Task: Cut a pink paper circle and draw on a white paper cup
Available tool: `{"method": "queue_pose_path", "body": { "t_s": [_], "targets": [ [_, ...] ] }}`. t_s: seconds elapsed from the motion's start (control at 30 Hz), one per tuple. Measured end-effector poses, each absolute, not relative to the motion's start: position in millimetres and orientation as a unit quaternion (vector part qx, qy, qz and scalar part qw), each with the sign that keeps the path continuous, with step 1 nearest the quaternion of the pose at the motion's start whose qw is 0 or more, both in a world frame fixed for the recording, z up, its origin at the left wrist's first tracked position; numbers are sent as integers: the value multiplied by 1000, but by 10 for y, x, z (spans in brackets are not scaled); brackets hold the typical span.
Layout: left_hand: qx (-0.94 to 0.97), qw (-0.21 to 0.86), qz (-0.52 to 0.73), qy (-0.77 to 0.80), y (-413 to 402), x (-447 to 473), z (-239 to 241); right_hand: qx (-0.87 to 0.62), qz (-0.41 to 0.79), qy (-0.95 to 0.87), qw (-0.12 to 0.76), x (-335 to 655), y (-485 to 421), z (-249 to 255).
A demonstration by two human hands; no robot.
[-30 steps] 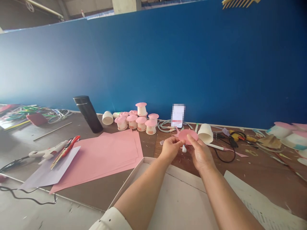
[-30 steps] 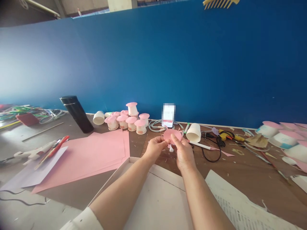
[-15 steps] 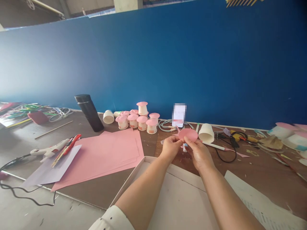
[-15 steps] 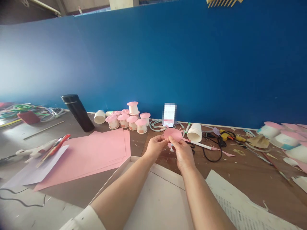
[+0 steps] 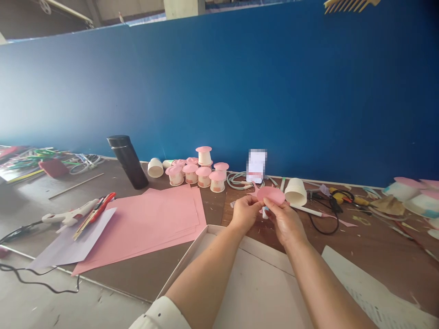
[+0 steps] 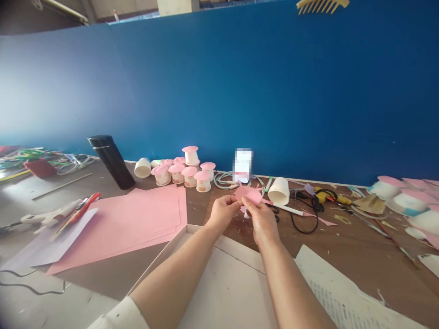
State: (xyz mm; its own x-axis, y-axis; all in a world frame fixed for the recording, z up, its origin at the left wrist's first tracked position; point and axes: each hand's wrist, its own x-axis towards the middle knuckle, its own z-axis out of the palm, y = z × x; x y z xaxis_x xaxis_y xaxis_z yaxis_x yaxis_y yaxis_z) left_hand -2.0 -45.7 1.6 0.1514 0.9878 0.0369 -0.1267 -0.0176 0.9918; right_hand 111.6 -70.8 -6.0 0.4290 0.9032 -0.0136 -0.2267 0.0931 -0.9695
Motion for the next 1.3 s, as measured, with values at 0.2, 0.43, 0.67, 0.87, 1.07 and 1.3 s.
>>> {"method": "queue_pose_path", "body": {
  "t_s": [0.2,0.43,0.67,0.87,1.07,1.3],
  "targets": [
    [537,522,498,437,-477,-21,36,-515,438,-320,664,1098,-725,-18],
    [639,221,512,530,-432,-103,-43,-561,420,-317,639,1078,-732,-41],
    [702,33,497,510,-489,-104,-54,-481,458,-408,627,914,-766,41],
    [709,-51,504,491,-516,-80,-47,-446,467,-381,661,884,-747,-14],
    [713,-10,526,464,-548,-33,-44,-413,501,-272,710,939,-717,-28],
    [462,496,559,477,-380,-100,-14,-412,535,-237,698,1068,-737,55]
  ]
}}
